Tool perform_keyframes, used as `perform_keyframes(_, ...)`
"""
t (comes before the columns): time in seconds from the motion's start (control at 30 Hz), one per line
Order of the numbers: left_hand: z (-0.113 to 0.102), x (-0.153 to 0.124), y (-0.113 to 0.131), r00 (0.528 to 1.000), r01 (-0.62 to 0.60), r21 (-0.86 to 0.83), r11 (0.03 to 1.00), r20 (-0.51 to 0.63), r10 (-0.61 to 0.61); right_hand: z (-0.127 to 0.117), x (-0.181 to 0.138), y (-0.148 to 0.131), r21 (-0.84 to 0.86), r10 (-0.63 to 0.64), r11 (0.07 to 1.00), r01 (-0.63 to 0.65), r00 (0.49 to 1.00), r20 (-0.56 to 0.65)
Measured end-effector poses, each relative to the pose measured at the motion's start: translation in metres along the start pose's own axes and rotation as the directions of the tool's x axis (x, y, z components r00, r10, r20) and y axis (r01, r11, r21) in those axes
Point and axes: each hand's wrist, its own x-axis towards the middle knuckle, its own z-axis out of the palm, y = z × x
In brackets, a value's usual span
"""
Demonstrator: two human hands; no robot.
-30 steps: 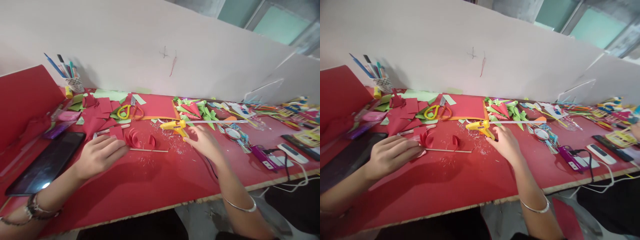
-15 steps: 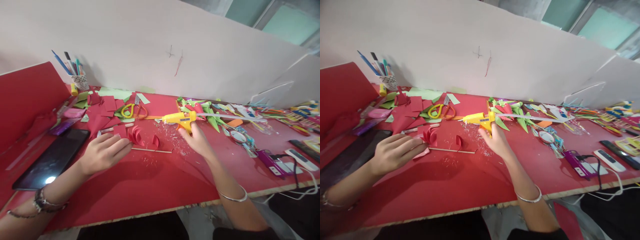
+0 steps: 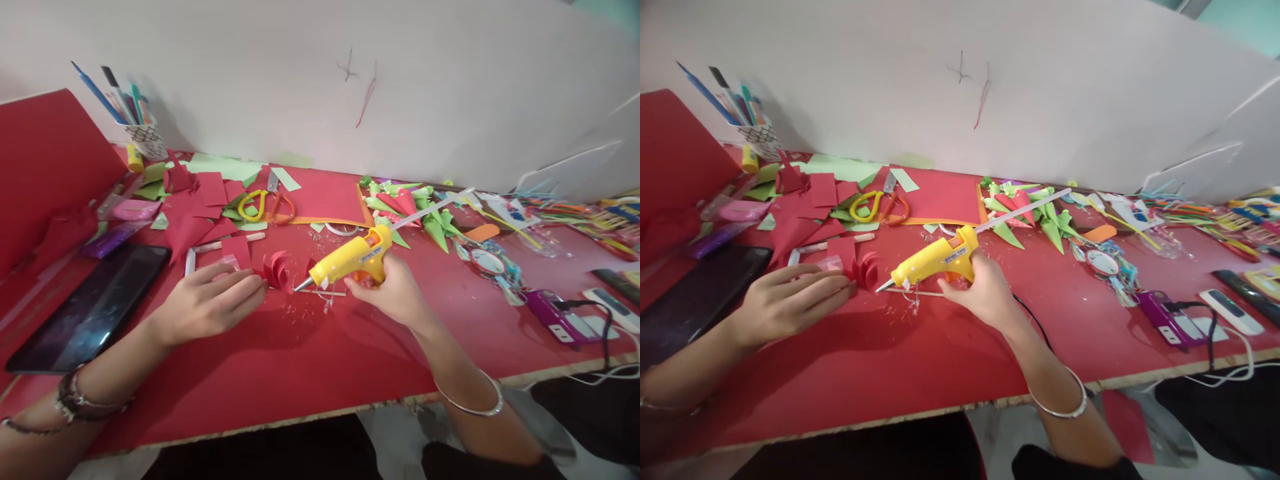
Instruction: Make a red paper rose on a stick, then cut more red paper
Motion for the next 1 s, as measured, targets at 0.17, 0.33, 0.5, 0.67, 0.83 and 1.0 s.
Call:
perform_keyframes(0.17,0.0022,-0.0005,0.0004,1.0,-0.006,-0.014,1.0,-0.018,0.006,0.0002,0.0001,-0.0012,-0.041,-0.019,0.999,0.02,0.999,0.047)
perform_keyframes(0.33,0.0026,0.0006,0.0006,1.0,-0.001,-0.014,1.0,-0.019,0.001,-0.0001,0.0002,0.0017,-0.049,-0.012,0.999,0.015,0.998,0.06)
perform_keyframes(0.5,0.0001,0.0002,0.0012,1.0,0.001,-0.02,1.0,-0.026,-0.001,0.0006,-0.0002,0.0007,-0.035,-0.016,0.999,0.018,0.998,0.055)
perform_keyframes(0.67,-0.0008,0.0018,0.002,0.999,0.015,-0.019,1.0,-0.029,-0.016,-0.0001,0.0003,-0.0017,-0.029,-0.032,0.999,0.033,0.999,0.042)
perform_keyframes(0.83,-0.0005,0.0015,0.0033,0.999,0.004,-0.045,0.999,-0.04,-0.006,-0.0015,0.0008,0.0001,-0.008,-0.016,1.0,0.017,0.998,0.065)
perform_keyframes(1.0,0.0004,0.0013,0.0041,0.998,0.018,-0.066,0.998,-0.052,-0.021,0.0001,-0.0001,0.0033,-0.001,0.006,1.0,-0.006,0.998,0.068)
